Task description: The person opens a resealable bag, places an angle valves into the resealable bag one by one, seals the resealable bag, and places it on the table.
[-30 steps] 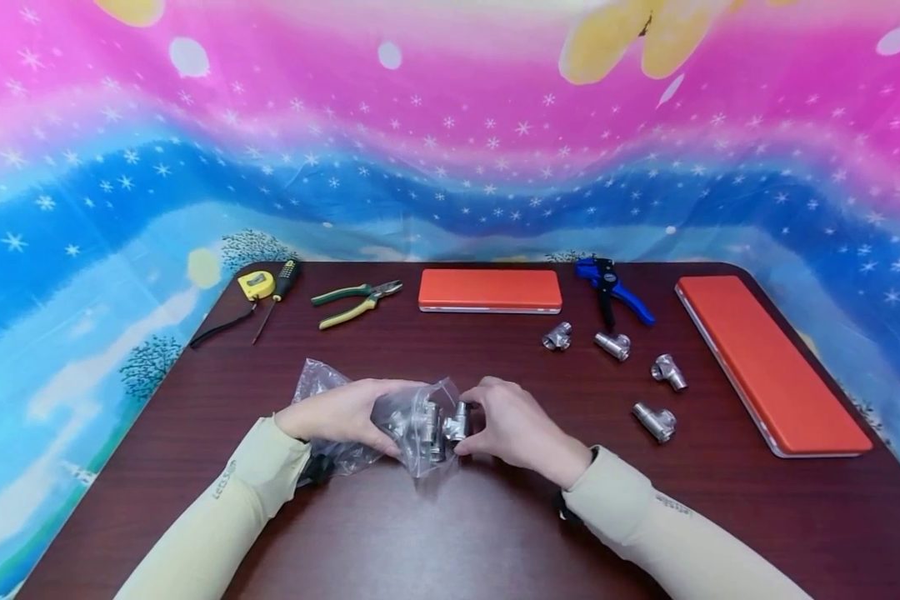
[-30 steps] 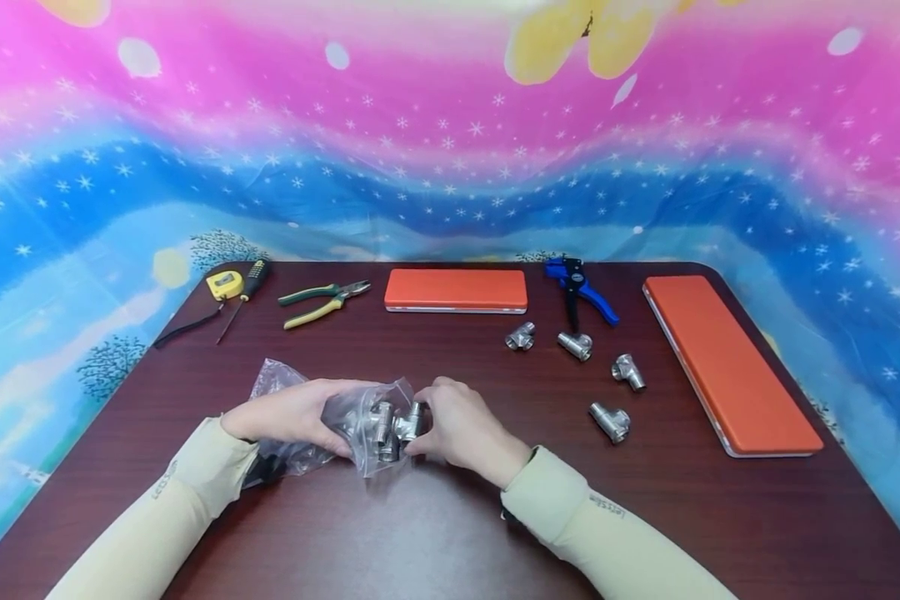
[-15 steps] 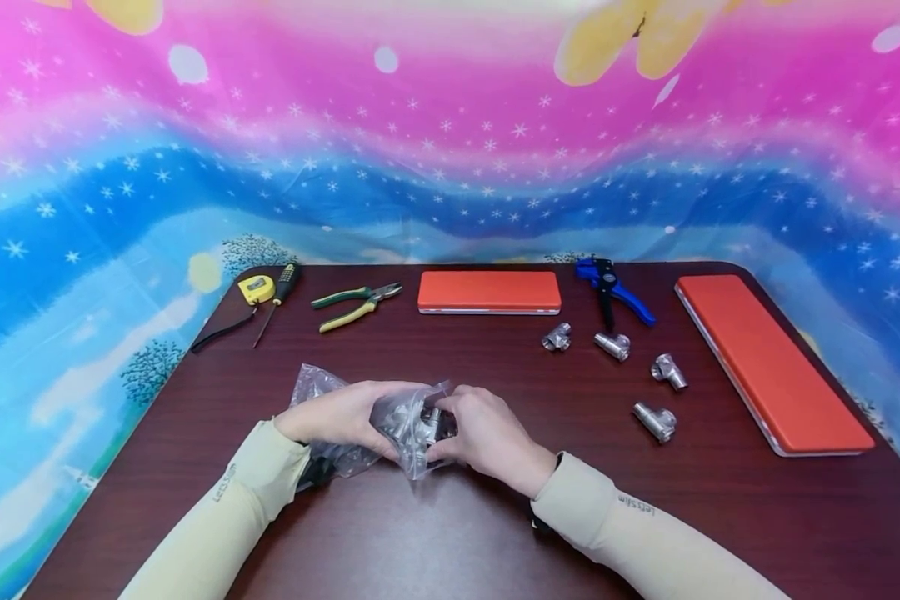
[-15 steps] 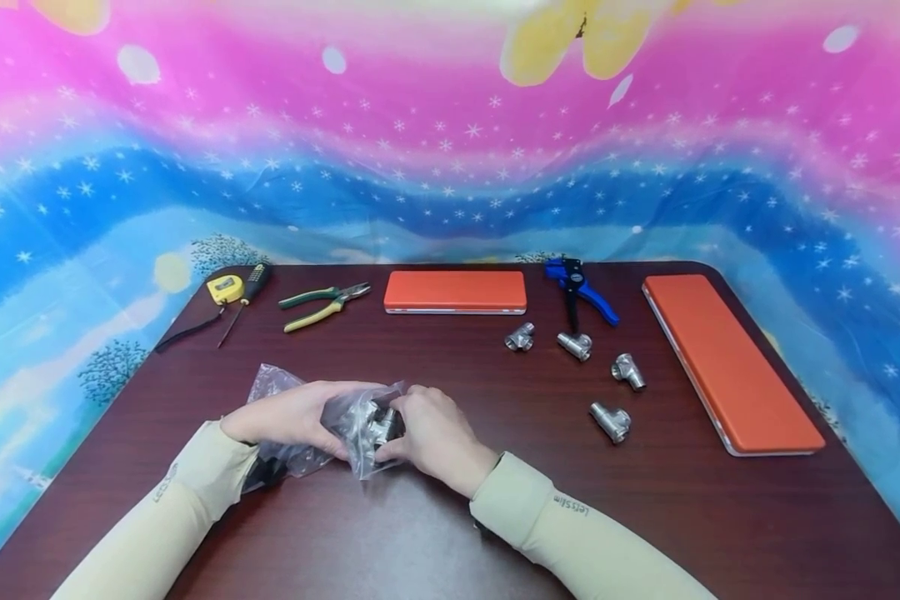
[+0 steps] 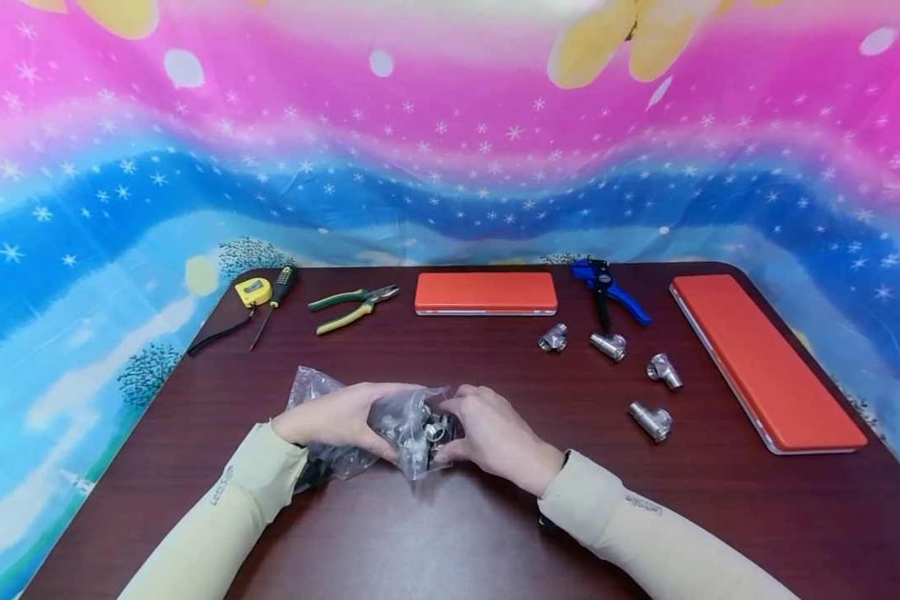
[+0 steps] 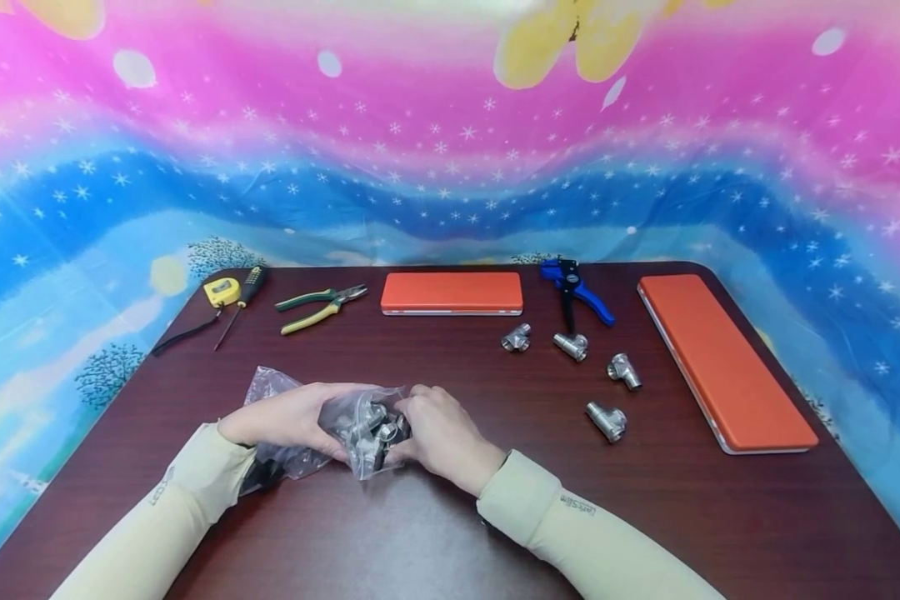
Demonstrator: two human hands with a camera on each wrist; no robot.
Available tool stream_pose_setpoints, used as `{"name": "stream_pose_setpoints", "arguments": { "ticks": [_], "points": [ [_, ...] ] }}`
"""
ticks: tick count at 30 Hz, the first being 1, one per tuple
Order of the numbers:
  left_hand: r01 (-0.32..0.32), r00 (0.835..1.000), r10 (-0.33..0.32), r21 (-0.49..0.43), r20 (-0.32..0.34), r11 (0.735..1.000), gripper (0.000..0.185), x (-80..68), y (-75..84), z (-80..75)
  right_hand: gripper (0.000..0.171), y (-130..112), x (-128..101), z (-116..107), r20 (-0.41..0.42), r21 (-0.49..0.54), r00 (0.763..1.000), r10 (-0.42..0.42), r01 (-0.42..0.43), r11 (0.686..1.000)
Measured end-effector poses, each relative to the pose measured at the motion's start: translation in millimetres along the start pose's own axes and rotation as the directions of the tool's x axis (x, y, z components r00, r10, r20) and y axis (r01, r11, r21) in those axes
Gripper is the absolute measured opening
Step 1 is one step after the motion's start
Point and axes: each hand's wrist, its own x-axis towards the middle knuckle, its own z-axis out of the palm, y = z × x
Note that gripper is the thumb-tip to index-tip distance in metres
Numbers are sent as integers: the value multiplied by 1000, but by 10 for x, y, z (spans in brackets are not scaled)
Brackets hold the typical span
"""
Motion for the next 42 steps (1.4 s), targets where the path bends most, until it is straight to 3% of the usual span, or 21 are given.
{"name": "stream_pose_setpoints", "arguments": {
  "ticks": [4,7,9,12,16,22,27,34,42],
  "points": [
    [8,1000,-8,2,6,1000,92,-7,11,-8,48,150,-132,-298,49,9,999,24,-24,1000],
    [18,1000,-18,8,6,1000,91,-17,25,-28,44,422,-359,-669,123,-61,992,14,-7,998],
    [27,1000,-27,7,9,1000,91,-24,34,-44,49,648,-552,-913,190,-116,982,15,7,993],
    [38,999,-38,16,9,999,92,-33,33,-64,56,964,-841,-1183,290,-175,952,97,-47,984],
    [58,998,-59,25,8,998,93,-64,18,-75,63,1312,-1078,-1226,354,-198,913,201,-137,971],
    [39,999,-39,21,2,999,91,-74,-8,-58,55,1547,-1137,-1100,271,-173,933,239,-197,965],
    [33,999,-33,21,3,999,92,-60,-12,-52,60,1375,-1003,-1030,207,-70,939,274,-266,962],
    [35,999,-35,20,3,999,92,-28,5,-48,55,781,-531,-669,44,130,968,246,-250,960],
    [18,1000,-18,13,6,1000,91,-10,-17,-13,58,166,-96,-245,41,170,965,260,-263,950]
  ]
}}
